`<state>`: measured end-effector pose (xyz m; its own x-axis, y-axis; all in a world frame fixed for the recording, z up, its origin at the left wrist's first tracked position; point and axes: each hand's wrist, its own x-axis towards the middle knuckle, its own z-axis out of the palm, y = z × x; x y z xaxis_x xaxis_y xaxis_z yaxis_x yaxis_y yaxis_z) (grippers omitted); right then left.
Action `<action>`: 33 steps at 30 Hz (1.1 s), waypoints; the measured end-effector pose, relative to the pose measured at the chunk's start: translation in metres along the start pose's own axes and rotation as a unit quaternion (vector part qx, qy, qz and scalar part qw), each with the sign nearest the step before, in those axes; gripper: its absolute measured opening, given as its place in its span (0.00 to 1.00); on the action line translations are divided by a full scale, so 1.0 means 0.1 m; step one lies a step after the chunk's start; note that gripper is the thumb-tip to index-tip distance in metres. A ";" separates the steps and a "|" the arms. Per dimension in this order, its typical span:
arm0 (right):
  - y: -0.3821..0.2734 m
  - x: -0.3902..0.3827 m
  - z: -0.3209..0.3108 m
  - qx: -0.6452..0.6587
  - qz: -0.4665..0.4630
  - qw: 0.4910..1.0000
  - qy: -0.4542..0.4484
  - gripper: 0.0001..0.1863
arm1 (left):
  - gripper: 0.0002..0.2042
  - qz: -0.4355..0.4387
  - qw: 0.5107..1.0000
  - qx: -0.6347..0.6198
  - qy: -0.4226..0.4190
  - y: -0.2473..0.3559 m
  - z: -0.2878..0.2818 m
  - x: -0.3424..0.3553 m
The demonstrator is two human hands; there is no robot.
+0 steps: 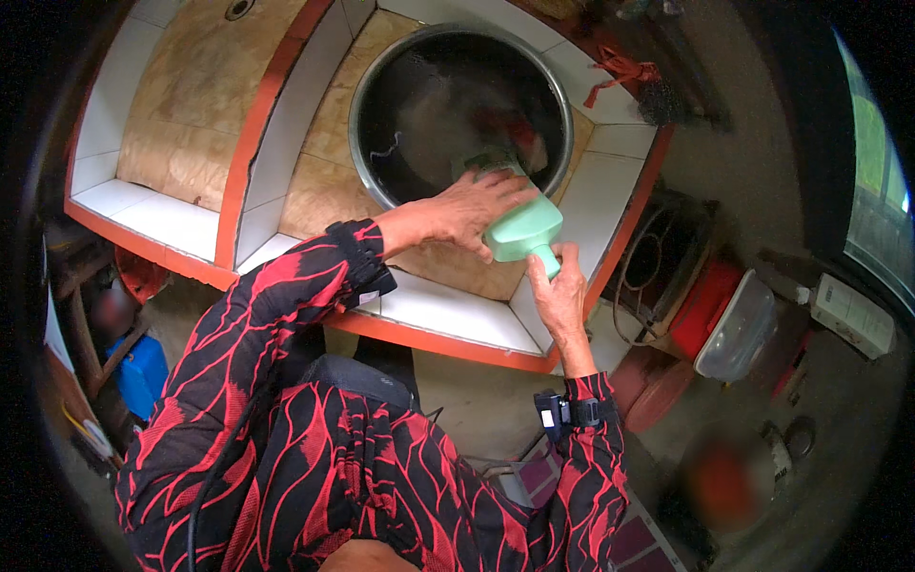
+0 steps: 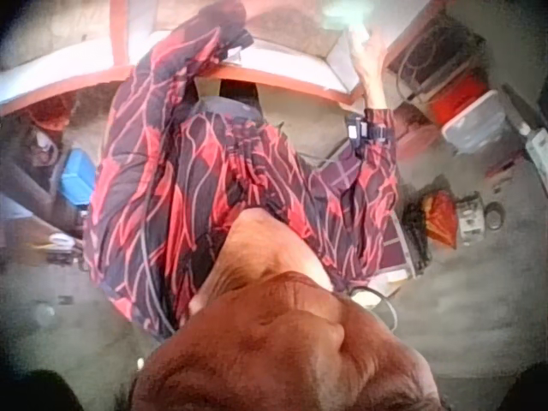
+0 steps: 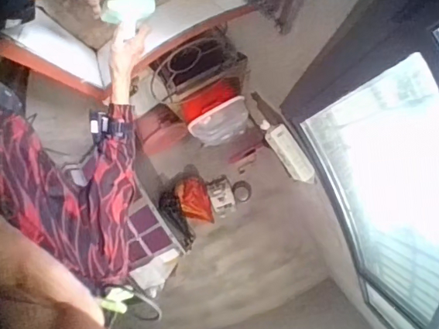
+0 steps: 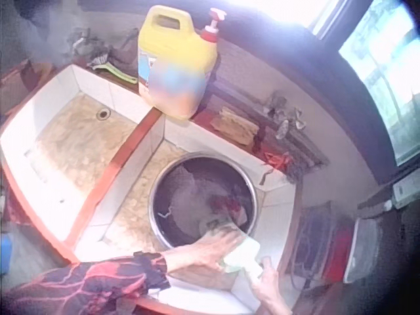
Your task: The person washes a pump dispenser in a basin of water, rinses the tube, reassembles the pump components, and uses a knife to scrape or clean a green part of the dispenser assembly.
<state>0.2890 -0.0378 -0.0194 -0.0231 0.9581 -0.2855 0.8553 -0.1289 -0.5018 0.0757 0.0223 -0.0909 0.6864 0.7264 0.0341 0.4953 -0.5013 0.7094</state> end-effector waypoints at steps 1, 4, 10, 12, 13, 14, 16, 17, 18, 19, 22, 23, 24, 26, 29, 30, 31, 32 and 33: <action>-0.05 0.00 0.00 0.004 0.004 1.000 -0.005 0.18 | 0.58 0.033 0.999 0.023 0.017 0.01 0.04 0.02; -0.12 0.04 0.02 0.015 -0.008 1.000 0.015 0.15 | 0.54 0.055 0.994 0.091 0.013 0.04 0.12 0.09; 0.03 0.03 0.08 -0.066 -0.069 0.994 0.044 0.17 | 0.51 0.052 0.977 0.160 0.133 0.15 0.43 0.07; 0.08 0.06 0.00 -0.174 -0.199 0.964 0.037 0.20 | 0.51 0.076 0.979 0.155 0.108 0.12 0.37 0.09; 0.11 0.08 -0.04 -0.274 -0.326 0.904 0.026 0.23 | 0.51 0.094 0.980 0.152 0.083 0.10 0.32 0.08; 0.12 0.10 -0.07 -0.273 -0.326 0.905 0.027 0.23 | 0.51 0.094 0.980 0.152 0.082 0.07 0.30 0.10; 0.07 0.16 -0.14 -0.348 -0.397 0.849 0.027 0.30 | 0.50 0.093 0.986 0.126 0.051 0.02 0.26 0.14; -0.08 0.14 -0.19 -0.341 -0.342 0.875 0.041 0.33 | 0.50 0.090 0.986 0.128 0.051 0.00 0.25 0.13; -0.10 0.13 -0.20 -0.339 -0.345 0.874 0.041 0.33 | 0.50 0.088 0.986 0.131 0.054 -0.01 0.25 0.12; -0.12 0.11 -0.22 -0.201 -0.214 0.953 0.070 0.35 | 0.50 0.089 0.986 0.131 0.058 -0.01 0.25 0.11; -0.10 0.06 -0.18 0.079 0.057 0.995 0.038 0.35 | 0.50 0.087 0.984 0.136 0.071 0.01 0.25 0.10; -0.07 0.04 -0.15 0.211 0.187 0.959 -0.021 0.34 | 0.50 0.090 0.984 0.135 0.072 0.03 0.26 0.11; -0.08 0.01 -0.12 0.335 0.309 0.887 -0.079 0.33 | 0.50 0.086 0.983 0.148 0.071 0.06 0.26 0.13; -0.18 0.00 0.02 0.399 0.316 0.860 -0.045 0.26 | 0.50 0.076 0.982 0.161 0.068 0.07 0.29 0.14; -0.08 0.01 0.12 0.150 0.203 0.967 0.015 0.16 | 0.49 0.074 0.978 0.178 0.080 0.03 0.29 0.16; -0.09 -0.02 0.08 0.150 0.203 0.967 0.015 0.16 | 0.49 0.078 0.977 0.181 0.083 0.02 0.29 0.16; -0.10 -0.04 0.03 -0.108 -0.055 0.988 0.100 0.16 | 0.49 0.081 0.976 0.185 0.085 0.01 0.27 0.15; -0.09 -0.04 -0.02 -0.348 -0.307 0.869 0.172 0.17 | 0.49 0.078 0.976 0.185 0.085 0.00 0.25 0.14; 0.01 0.01 -0.05 -0.363 -0.418 0.815 0.171 0.25 | 0.48 0.068 0.980 0.167 0.081 -0.01 0.23 0.14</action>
<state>0.2924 -0.0359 -0.0157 -0.7163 0.6640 0.2147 0.6975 0.6726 0.2471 0.0964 0.0221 -0.1072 0.6782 0.6938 0.2423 0.5705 -0.7049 0.4216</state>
